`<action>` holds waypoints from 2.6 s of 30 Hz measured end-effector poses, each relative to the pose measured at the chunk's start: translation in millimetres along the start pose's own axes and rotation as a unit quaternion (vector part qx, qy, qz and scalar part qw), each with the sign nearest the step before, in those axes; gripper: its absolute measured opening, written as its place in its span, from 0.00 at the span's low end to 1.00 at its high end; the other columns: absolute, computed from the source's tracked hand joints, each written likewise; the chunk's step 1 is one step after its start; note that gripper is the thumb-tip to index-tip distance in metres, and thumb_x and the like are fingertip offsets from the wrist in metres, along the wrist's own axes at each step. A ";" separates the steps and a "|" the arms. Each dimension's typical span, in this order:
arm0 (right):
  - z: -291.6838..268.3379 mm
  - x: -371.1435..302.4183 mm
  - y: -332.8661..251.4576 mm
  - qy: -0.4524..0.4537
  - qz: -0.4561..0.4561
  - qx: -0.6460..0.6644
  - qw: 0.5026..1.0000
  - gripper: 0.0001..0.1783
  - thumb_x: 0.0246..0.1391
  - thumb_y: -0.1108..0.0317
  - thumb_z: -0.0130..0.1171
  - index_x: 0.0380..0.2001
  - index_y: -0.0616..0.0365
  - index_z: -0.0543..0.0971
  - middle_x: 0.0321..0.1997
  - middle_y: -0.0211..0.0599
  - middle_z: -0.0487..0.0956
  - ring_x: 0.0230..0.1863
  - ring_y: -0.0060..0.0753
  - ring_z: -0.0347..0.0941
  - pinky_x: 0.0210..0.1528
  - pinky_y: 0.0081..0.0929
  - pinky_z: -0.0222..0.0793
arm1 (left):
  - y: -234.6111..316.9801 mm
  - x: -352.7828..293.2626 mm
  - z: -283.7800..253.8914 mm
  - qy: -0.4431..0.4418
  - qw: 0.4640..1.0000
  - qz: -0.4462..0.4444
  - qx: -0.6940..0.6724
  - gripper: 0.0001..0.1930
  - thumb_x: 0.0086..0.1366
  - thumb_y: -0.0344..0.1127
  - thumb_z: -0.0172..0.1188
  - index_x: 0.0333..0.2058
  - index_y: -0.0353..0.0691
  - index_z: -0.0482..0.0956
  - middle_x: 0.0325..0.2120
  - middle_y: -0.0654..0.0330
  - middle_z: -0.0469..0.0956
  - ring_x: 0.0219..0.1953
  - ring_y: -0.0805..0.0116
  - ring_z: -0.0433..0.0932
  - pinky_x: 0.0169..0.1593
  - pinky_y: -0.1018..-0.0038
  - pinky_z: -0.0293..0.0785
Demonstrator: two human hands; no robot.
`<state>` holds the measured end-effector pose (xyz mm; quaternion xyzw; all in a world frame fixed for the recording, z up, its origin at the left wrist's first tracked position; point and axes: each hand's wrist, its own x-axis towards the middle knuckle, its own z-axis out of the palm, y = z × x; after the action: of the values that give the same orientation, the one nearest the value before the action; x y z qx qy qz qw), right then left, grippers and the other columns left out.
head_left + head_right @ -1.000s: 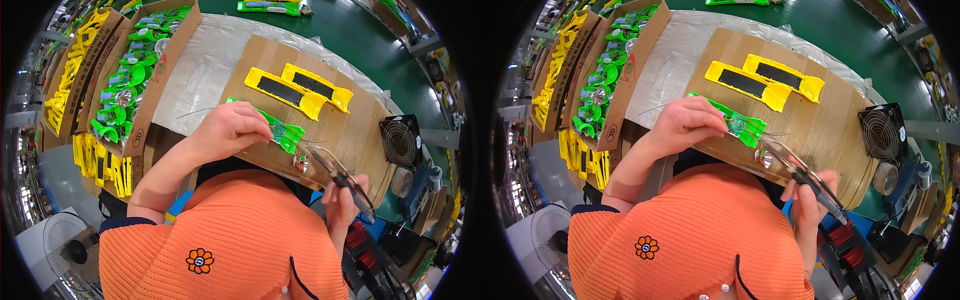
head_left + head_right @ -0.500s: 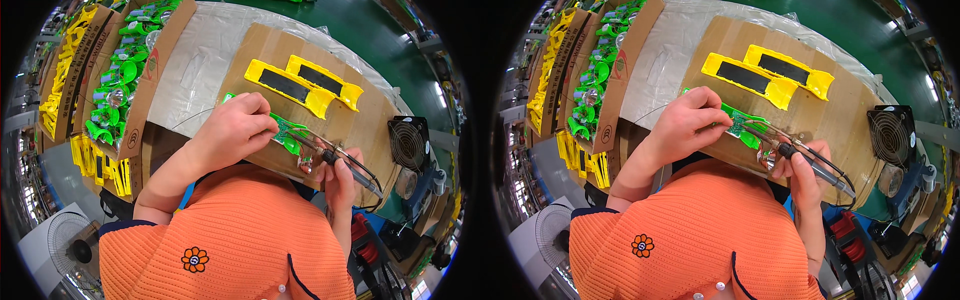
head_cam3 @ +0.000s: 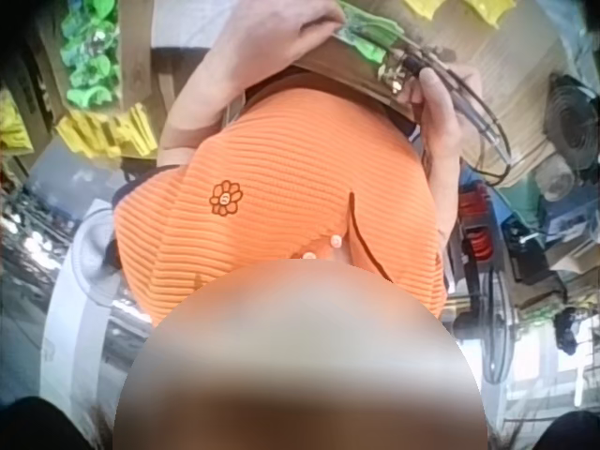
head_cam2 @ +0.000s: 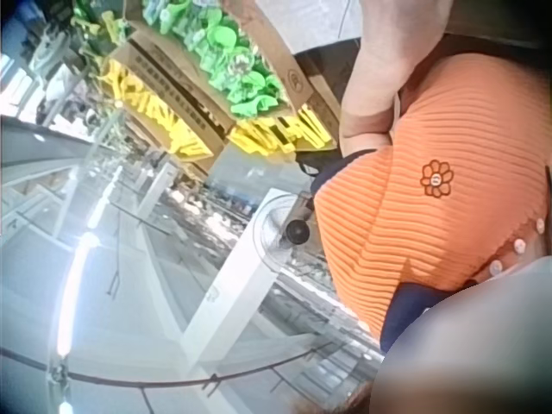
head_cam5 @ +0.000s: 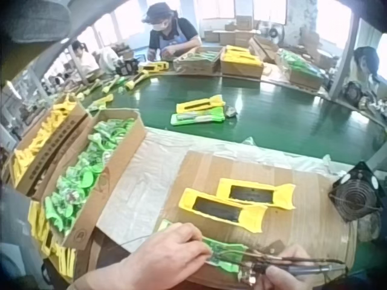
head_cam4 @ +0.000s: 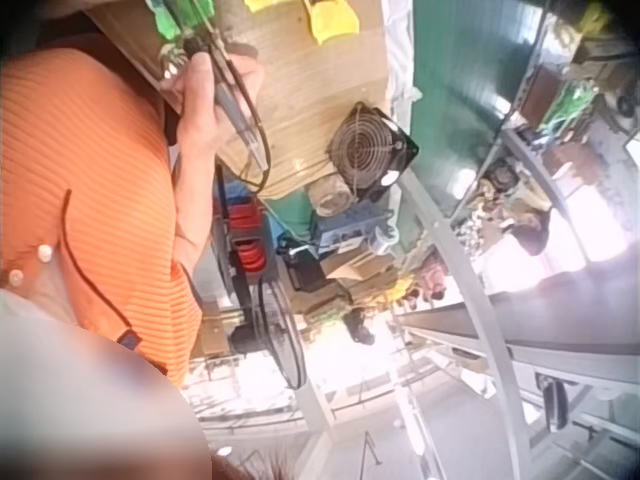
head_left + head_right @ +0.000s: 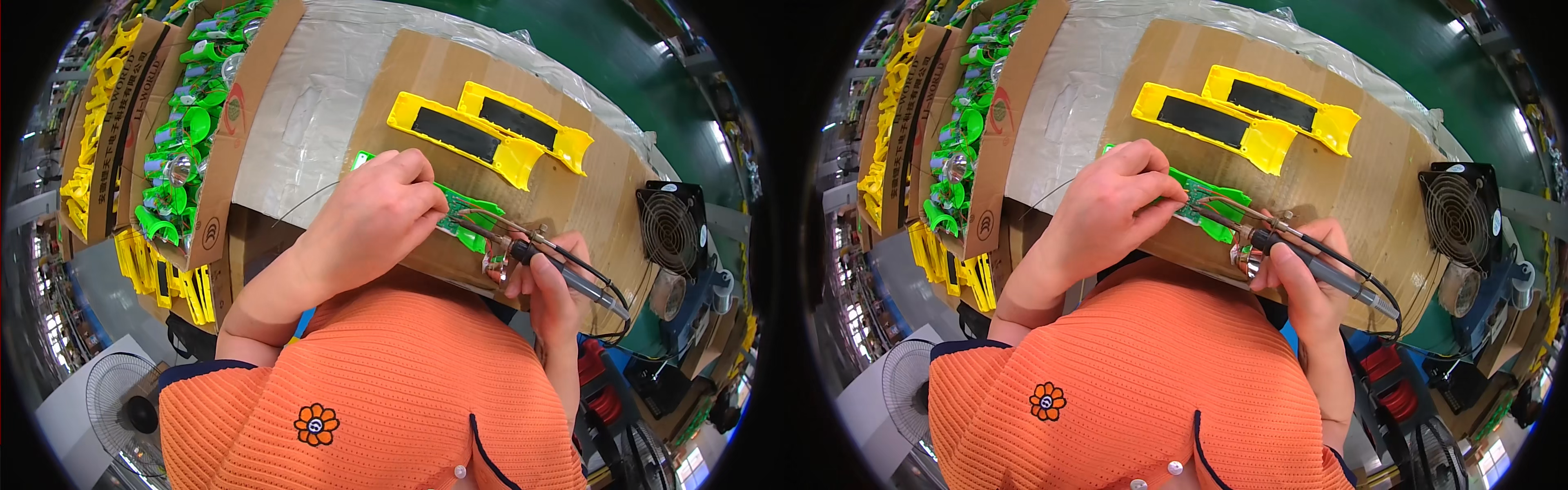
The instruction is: The recorder is soldering electrical wires and components onto small circuit boards for LED light assemblies on a factory line.
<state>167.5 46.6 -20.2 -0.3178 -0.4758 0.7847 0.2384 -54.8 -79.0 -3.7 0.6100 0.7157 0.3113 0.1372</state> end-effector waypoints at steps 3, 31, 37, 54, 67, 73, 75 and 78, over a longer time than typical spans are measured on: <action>-0.3 0.5 -1.3 -0.009 0.003 -0.001 1.000 0.08 0.57 0.79 0.55 0.35 0.62 0.66 0.20 0.38 0.73 0.20 0.29 0.74 0.36 0.31 0.78 | 0.6 0.6 -0.7 -0.002 1.000 0.000 -0.001 0.04 0.54 0.28 0.66 0.29 0.39 0.80 0.31 0.60 0.73 0.35 0.59 0.74 0.38 0.67 0.72; -26.2 -4.2 -6.8 0.058 -0.072 0.035 0.995 0.10 0.60 0.68 0.56 0.36 0.58 0.65 0.16 0.27 0.64 0.14 0.22 0.64 0.52 0.39 0.74 | -2.5 2.1 -3.8 -0.020 1.000 0.018 0.005 0.04 0.55 0.28 0.66 0.30 0.39 0.81 0.30 0.60 0.73 0.33 0.59 0.75 0.36 0.67 0.72; -32.5 -4.7 -3.6 0.115 -0.076 0.132 0.982 0.08 0.61 0.68 0.54 0.39 0.58 0.68 0.16 0.25 0.61 0.15 0.22 0.61 0.56 0.36 0.71 | -2.5 1.6 -6.2 -0.028 0.999 0.031 0.010 0.05 0.55 0.29 0.66 0.31 0.39 0.81 0.31 0.60 0.74 0.33 0.59 0.75 0.36 0.67 0.72; -42.6 -9.3 -9.9 0.100 -0.149 0.122 0.976 0.07 0.65 0.66 0.50 0.42 0.56 0.73 0.18 0.23 0.61 0.20 0.20 0.60 0.56 0.35 0.65 | 14.0 40.4 -1.7 0.004 0.982 0.147 0.118 0.11 0.56 0.32 0.62 0.39 0.48 0.82 0.40 0.69 0.79 0.50 0.63 0.73 0.54 0.65 0.64; -29.2 16.8 -9.4 0.031 -0.133 0.060 0.989 0.08 0.60 0.74 0.55 0.40 0.62 0.68 0.25 0.40 0.74 0.25 0.33 0.73 0.40 0.39 0.77 | -3.5 26.5 0.9 0.163 0.985 0.005 0.048 0.04 0.57 0.28 0.62 0.32 0.42 0.82 0.31 0.61 0.81 0.41 0.59 0.78 0.47 0.65 0.71; -29.7 20.3 -6.4 0.005 -0.067 0.043 0.997 0.06 0.60 0.75 0.52 0.37 0.63 0.66 0.23 0.43 0.74 0.23 0.34 0.74 0.34 0.35 0.78 | -8.7 31.0 9.0 0.029 0.986 -0.130 -0.102 0.05 0.58 0.28 0.63 0.33 0.36 0.82 0.31 0.57 0.80 0.33 0.65 0.80 0.38 0.74 0.74; -41.1 13.1 -6.7 0.002 -0.062 0.043 0.997 0.06 0.60 0.75 0.52 0.36 0.63 0.66 0.24 0.45 0.75 0.23 0.33 0.75 0.32 0.34 0.78 | -7.6 38.0 9.3 -0.007 0.992 -0.086 -0.092 0.04 0.58 0.27 0.62 0.33 0.36 0.82 0.30 0.57 0.79 0.33 0.63 0.80 0.37 0.73 0.75; -46.7 8.1 -14.6 0.020 -0.041 0.020 0.999 0.06 0.60 0.74 0.53 0.36 0.63 0.66 0.24 0.45 0.75 0.24 0.33 0.74 0.31 0.34 0.78 | -9.9 50.2 12.3 -0.049 0.995 -0.010 -0.091 0.03 0.59 0.28 0.62 0.32 0.38 0.82 0.29 0.57 0.78 0.32 0.58 0.79 0.36 0.69 0.75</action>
<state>196.9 86.3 -25.4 -0.3089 -0.4676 0.7773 0.2859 -66.5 -28.0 -10.1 0.6022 0.6829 0.3435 0.2305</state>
